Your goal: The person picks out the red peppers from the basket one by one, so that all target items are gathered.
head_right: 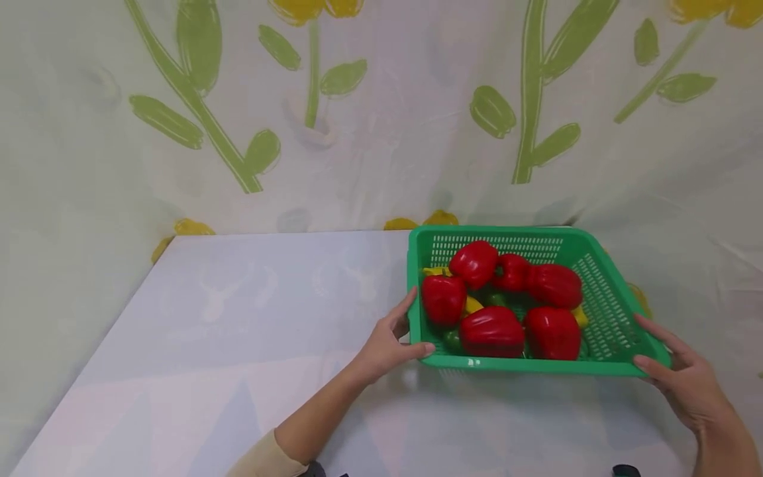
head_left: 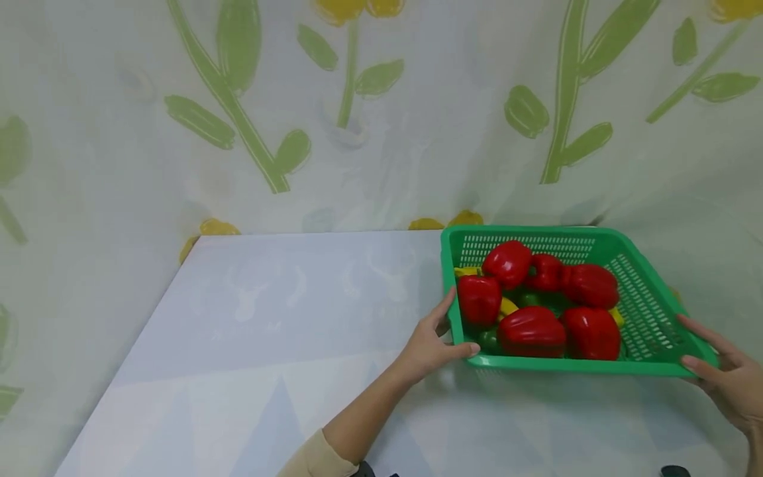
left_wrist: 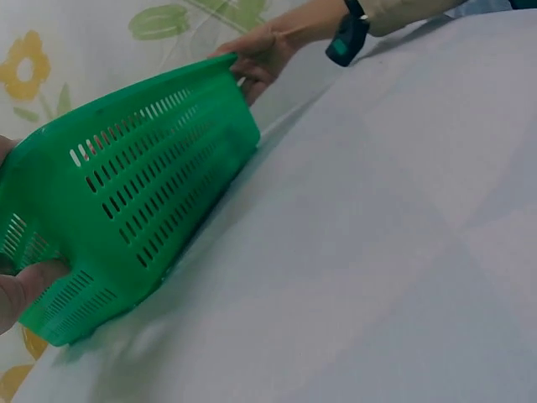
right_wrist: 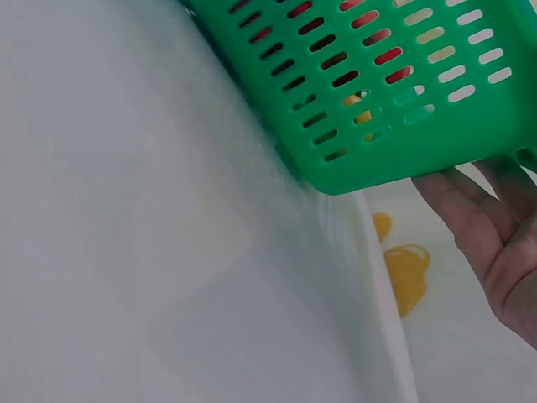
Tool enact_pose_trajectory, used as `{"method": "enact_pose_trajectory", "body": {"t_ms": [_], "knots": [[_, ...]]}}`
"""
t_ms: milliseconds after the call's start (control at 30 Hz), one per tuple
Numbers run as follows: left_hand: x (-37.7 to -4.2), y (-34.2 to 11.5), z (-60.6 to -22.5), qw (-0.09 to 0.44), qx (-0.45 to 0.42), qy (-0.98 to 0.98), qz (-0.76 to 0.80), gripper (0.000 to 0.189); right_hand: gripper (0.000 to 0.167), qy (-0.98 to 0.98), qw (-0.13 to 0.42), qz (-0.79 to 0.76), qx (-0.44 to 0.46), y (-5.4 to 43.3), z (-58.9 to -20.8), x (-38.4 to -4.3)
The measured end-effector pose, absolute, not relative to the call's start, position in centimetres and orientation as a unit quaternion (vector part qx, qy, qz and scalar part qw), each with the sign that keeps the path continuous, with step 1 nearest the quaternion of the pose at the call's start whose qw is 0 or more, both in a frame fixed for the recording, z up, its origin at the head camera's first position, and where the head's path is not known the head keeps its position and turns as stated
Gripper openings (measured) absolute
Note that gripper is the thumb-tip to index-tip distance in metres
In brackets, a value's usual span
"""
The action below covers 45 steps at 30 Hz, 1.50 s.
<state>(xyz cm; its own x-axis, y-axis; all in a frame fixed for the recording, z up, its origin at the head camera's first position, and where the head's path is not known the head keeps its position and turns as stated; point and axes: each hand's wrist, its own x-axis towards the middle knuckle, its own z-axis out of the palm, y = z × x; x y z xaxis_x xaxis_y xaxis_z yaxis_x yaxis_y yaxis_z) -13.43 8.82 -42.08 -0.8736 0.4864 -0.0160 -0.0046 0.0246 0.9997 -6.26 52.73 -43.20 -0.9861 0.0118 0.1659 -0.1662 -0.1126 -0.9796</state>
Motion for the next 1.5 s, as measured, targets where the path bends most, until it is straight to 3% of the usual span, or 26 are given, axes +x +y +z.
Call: {"method": "enact_pose_trajectory", "body": {"t_ms": [167,367,667,833,1133,1500], "knots": [[-13.4,9.0,-42.2,0.189,0.169,0.692,0.675,0.086,0.069,-0.687,0.052,0.721,0.073,54.0,-43.8,-6.4],[-13.7,8.6,-42.0,0.195,0.168,0.694,0.672,0.084,0.070,-0.704,0.048,0.709,0.007,54.8,-44.5,-7.4],[-14.2,8.9,-42.0,0.199,0.175,0.683,0.680,0.086,0.067,-0.689,0.041,0.724,0.006,53.8,-42.3,-7.4],[-14.2,9.1,-42.0,0.199,0.180,0.687,0.675,0.085,0.068,-0.727,0.041,0.685,-0.006,54.9,-43.0,-7.5],[-13.9,9.2,-42.2,0.199,0.180,0.682,0.681,0.084,0.064,-0.718,0.002,0.696,0.020,54.9,-42.4,-7.0],[-13.4,8.5,-42.6,0.208,0.174,0.672,0.689,0.083,0.063,-0.749,-0.022,0.662,-0.036,53.9,-42.1,-6.6]]}}
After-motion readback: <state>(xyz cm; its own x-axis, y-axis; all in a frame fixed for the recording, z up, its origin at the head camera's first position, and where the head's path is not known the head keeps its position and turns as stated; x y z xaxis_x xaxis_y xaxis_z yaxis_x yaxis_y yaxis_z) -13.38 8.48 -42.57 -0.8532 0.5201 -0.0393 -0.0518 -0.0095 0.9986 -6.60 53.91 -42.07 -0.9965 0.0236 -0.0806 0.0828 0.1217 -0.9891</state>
